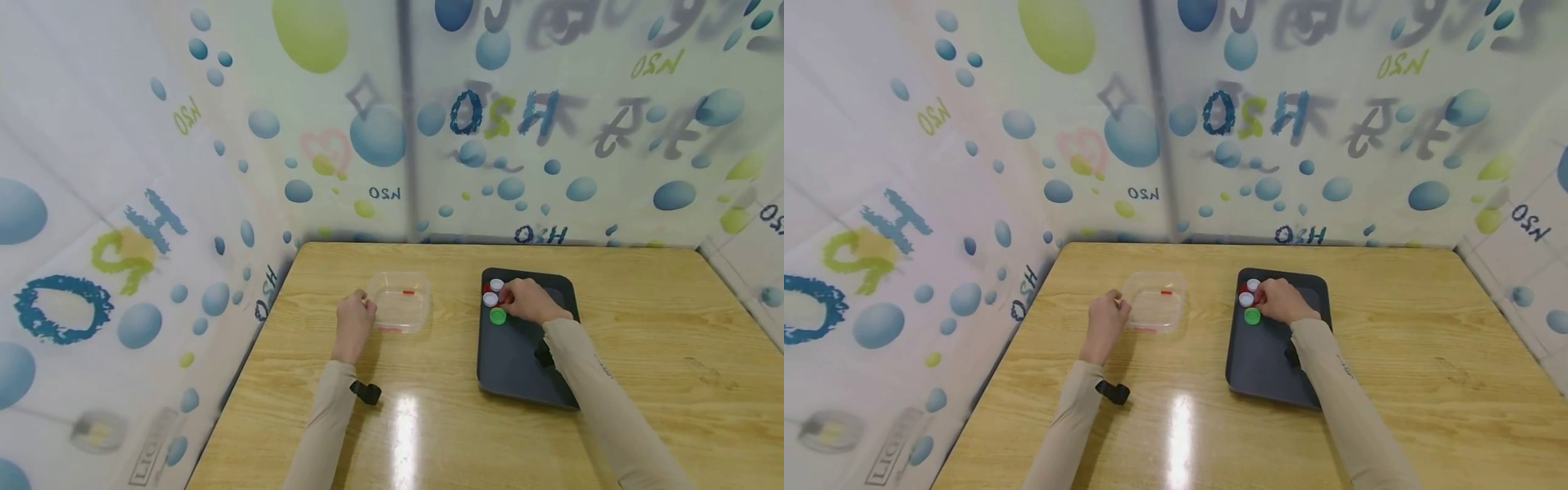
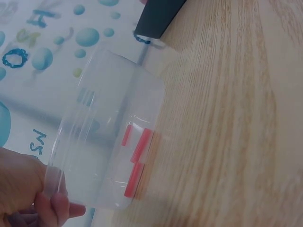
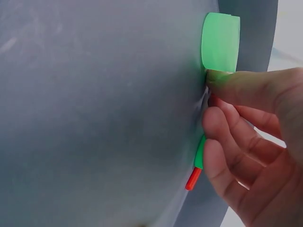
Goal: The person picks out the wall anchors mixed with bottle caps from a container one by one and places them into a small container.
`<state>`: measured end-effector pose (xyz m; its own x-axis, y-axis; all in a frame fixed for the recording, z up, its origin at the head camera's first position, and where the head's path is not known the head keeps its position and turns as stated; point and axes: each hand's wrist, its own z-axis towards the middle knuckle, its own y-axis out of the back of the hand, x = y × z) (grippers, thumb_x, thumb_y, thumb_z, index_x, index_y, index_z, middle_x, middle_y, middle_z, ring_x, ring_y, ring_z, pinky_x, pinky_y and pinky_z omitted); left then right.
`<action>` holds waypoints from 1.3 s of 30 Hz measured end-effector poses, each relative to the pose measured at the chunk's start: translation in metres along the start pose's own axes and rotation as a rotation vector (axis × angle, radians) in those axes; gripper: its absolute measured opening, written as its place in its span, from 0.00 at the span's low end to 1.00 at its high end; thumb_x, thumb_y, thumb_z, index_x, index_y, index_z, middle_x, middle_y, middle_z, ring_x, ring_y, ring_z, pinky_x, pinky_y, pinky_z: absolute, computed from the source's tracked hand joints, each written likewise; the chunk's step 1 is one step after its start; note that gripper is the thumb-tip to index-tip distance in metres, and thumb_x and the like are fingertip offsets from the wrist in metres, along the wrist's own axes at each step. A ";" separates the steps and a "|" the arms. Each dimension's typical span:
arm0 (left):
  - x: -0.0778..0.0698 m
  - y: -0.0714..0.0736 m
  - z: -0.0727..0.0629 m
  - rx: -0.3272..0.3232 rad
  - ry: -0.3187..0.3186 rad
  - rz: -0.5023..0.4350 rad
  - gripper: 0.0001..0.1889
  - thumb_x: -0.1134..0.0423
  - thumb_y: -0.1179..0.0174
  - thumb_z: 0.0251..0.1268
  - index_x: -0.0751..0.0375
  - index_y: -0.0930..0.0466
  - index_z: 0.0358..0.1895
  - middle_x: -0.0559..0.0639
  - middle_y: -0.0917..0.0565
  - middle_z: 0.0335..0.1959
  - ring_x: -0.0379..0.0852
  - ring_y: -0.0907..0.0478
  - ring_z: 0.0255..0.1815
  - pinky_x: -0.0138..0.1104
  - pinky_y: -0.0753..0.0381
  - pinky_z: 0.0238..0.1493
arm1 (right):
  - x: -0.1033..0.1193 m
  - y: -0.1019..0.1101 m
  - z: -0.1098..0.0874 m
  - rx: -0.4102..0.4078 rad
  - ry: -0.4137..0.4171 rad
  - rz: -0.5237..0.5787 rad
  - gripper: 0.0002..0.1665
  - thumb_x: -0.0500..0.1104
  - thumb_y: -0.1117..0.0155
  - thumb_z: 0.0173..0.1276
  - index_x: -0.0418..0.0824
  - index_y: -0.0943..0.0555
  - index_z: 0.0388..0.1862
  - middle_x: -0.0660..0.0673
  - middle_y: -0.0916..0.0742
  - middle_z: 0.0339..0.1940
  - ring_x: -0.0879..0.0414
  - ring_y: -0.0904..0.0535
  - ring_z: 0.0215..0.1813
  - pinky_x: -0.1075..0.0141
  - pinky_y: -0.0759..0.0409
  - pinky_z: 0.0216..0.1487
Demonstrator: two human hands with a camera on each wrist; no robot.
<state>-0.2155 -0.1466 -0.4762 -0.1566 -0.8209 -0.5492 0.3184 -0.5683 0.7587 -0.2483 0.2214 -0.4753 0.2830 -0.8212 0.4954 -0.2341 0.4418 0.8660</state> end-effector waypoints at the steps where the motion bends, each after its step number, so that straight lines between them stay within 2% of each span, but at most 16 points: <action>1: 0.000 0.000 0.000 -0.006 -0.003 0.001 0.09 0.75 0.40 0.63 0.80 0.17 0.43 0.69 0.13 0.32 0.46 0.20 0.20 0.38 0.17 0.25 | 0.000 0.000 0.000 -0.001 0.003 -0.005 0.06 0.33 0.35 0.65 0.34 0.14 0.39 0.41 0.12 0.34 0.54 0.19 0.33 0.58 0.19 0.37; 11: -0.002 0.001 0.000 -0.005 -0.004 0.004 0.09 0.75 0.40 0.64 0.80 0.17 0.42 0.68 0.12 0.31 0.45 0.21 0.19 0.38 0.17 0.25 | -0.002 0.001 0.000 0.011 0.022 -0.043 0.03 0.34 0.35 0.65 0.37 0.14 0.34 0.46 0.15 0.28 0.55 0.25 0.29 0.62 0.25 0.35; 20: 0.000 -0.001 -0.001 0.001 0.004 -0.007 0.10 0.75 0.40 0.63 0.80 0.16 0.43 0.69 0.13 0.31 0.45 0.23 0.18 0.38 0.18 0.24 | -0.002 0.002 -0.002 0.084 0.036 -0.038 0.04 0.38 0.32 0.66 0.39 0.16 0.32 0.48 0.16 0.26 0.58 0.26 0.28 0.64 0.27 0.33; 30: 0.003 -0.001 -0.001 -0.006 -0.003 -0.009 0.09 0.75 0.39 0.63 0.80 0.16 0.42 0.69 0.13 0.31 0.47 0.20 0.19 0.40 0.17 0.26 | 0.002 0.016 -0.007 0.031 0.088 -0.017 0.04 0.34 0.37 0.65 0.38 0.16 0.32 0.48 0.15 0.27 0.58 0.25 0.28 0.62 0.23 0.36; 39: 0.004 -0.003 0.000 -0.002 -0.001 -0.016 0.09 0.75 0.40 0.64 0.81 0.17 0.42 0.70 0.13 0.31 0.45 0.22 0.19 0.37 0.18 0.23 | 0.007 0.027 -0.004 0.035 0.073 0.001 0.05 0.36 0.37 0.66 0.37 0.15 0.35 0.46 0.14 0.30 0.57 0.24 0.29 0.61 0.22 0.37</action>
<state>-0.2172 -0.1480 -0.4806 -0.1630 -0.8116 -0.5609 0.3173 -0.5815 0.7491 -0.2491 0.2288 -0.4485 0.3493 -0.7919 0.5009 -0.2665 0.4286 0.8633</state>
